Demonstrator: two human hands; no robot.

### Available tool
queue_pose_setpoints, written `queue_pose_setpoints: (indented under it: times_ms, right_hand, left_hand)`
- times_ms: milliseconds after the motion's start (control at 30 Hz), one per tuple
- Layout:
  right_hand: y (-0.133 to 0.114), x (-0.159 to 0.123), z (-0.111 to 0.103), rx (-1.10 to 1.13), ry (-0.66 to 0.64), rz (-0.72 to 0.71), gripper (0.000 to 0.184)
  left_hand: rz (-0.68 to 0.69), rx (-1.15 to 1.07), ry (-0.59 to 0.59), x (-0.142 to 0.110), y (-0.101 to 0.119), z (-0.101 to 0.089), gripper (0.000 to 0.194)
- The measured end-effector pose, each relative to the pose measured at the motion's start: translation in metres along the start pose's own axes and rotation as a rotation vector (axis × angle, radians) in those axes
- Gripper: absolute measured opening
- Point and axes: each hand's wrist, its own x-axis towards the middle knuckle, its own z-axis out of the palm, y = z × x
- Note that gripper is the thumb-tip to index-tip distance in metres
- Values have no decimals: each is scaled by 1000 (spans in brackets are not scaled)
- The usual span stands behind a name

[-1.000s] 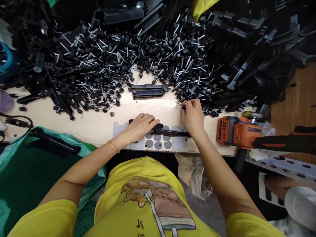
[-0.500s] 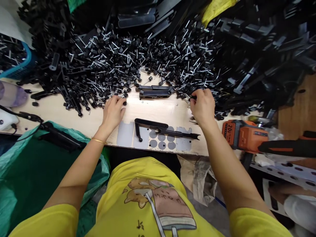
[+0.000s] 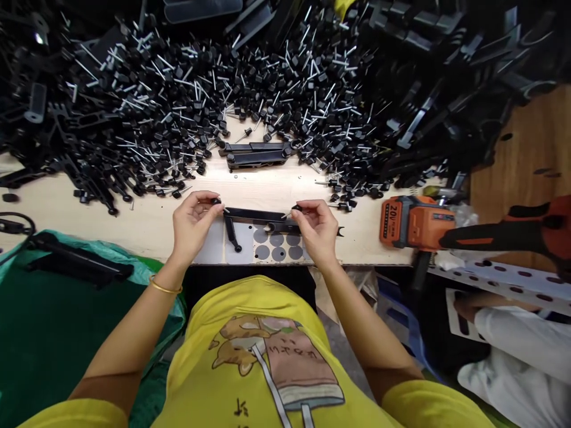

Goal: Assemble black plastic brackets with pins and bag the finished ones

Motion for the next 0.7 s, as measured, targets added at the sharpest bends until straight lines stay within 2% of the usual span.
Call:
queue_pose_setpoints:
  times_ms: [67, 133, 200, 400, 467, 533, 600, 700]
  right_hand:
    - [-5, 0, -2, -165, -64, -170, 13]
    - [-10, 0, -5, -305, -186, -321, 6]
    - [-13, 1, -6, -413, -270, -405, 6]
    - [-3, -1, -3, -682, -192, -472, 12]
    - [1, -4, -3, -709, -193, -512, 12]
    - [6, -6, -6, -688, -223, -567, 19]
    - [14, -8, -12, -688, -275, -638, 33]
    - [31, -9, -21, -777, -326, -756, 51]
  left_hand:
    - [-14, 14, 12, -2, -6, 3, 27]
    - [1, 70, 27, -1, -11, 3, 27]
    - [34, 125, 32, -1, -13, 0, 26]
    - [191, 317, 9, -8, -1, -6, 20]
    - [283, 453, -44, -7, 8, -6, 16]
    - [355, 596, -167, -4, 15, -6, 12]
    - [376, 696, -278, 3, 20, -7, 10]
    - [340, 671, -322, 17, 15, -10, 11]
